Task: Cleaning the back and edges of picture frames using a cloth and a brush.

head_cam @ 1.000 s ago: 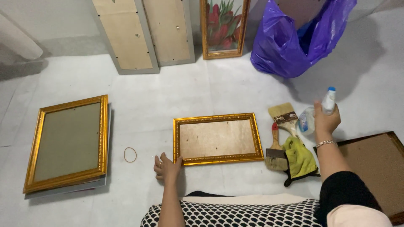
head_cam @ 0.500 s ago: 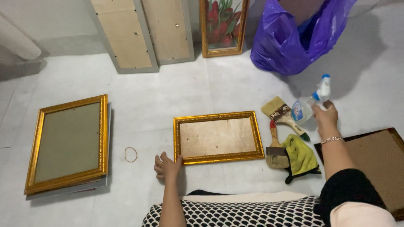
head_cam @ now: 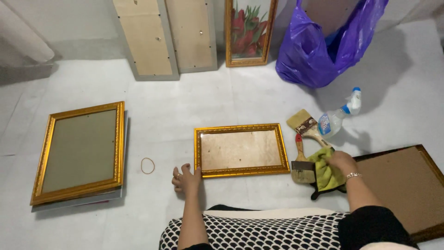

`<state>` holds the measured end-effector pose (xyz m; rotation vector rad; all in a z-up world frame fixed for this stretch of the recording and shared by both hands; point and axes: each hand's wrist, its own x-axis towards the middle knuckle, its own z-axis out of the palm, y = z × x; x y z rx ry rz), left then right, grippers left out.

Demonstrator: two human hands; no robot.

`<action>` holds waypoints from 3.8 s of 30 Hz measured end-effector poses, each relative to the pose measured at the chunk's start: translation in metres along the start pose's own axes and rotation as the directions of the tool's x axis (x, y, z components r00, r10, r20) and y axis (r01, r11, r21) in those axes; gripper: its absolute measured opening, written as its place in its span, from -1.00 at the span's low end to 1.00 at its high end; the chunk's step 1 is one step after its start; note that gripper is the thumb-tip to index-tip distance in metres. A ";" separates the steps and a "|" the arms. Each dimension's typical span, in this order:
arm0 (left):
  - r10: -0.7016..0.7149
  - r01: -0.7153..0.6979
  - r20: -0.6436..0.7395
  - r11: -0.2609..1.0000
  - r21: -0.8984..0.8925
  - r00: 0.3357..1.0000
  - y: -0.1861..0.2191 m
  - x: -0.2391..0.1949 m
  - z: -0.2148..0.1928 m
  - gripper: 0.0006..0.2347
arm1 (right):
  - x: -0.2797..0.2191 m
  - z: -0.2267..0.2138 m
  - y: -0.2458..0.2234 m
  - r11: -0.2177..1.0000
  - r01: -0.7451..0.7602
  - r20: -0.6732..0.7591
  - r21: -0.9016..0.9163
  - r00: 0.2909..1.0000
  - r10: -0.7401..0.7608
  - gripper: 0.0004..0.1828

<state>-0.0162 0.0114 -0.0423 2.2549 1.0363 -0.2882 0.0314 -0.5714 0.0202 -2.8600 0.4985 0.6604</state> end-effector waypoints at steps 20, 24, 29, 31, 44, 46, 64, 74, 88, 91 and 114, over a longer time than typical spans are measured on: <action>0.230 -0.247 0.144 0.963 0.109 0.962 0.017 -0.020 -0.014 -0.45 | -0.077 -0.002 -0.241 0.936 0.351 -0.091 0.019 0.933 -0.348 -0.65; 0.181 -0.217 0.235 0.967 0.135 0.955 0.032 -0.038 -0.033 -0.33 | -0.114 0.029 -0.253 0.930 0.364 -0.023 0.057 0.932 -0.363 -0.41; 0.081 -0.211 0.425 0.940 0.268 0.901 0.072 -0.086 -0.080 0.12 | -0.067 0.096 -0.253 0.921 0.369 -0.297 0.121 0.899 -0.322 -0.46; 0.062 -0.212 0.445 0.931 0.296 0.893 0.074 -0.085 -0.080 0.16 | -0.071 0.108 -0.283 0.907 0.396 -0.416 0.144 0.856 -0.308 -0.48; 0.141 -0.238 0.420 0.953 0.189 0.897 0.060 -0.087 -0.071 0.05 | -0.067 0.099 -0.298 0.632 0.772 0.012 -0.062 0.634 -0.773 -0.73; 0.137 -0.236 0.423 0.953 0.190 0.896 0.061 -0.086 -0.072 0.07 | -0.029 0.085 -0.234 0.675 0.733 0.069 -0.081 0.680 -0.730 -0.85; 0.120 -0.177 0.401 0.978 0.108 0.908 0.029 -0.043 -0.021 0.17 | -0.098 0.127 -0.360 0.458 0.886 -0.109 -0.066 0.450 -0.886 -0.80; 0.115 -0.165 0.432 0.983 0.081 0.894 0.043 -0.056 -0.045 0.18 | -0.052 0.111 -0.416 0.584 0.798 -0.189 -0.151 0.556 -0.809 -0.80; 0.143 -0.218 0.415 0.966 0.139 0.899 0.034 -0.050 -0.034 0.15 | -0.032 0.083 -0.355 0.885 0.466 -0.138 -0.005 0.876 -0.463 -0.53; 0.145 -0.212 0.400 0.969 0.128 0.905 0.036 -0.054 -0.037 0.13 | -0.002 0.084 -0.291 0.925 0.378 -0.176 0.026 0.913 -0.368 -0.53; 0.118 -0.204 0.359 0.956 0.213 0.926 0.031 -0.045 -0.018 0.06 | -0.122 0.114 -0.410 0.728 0.684 -0.108 0.046 0.728 -0.677 -0.50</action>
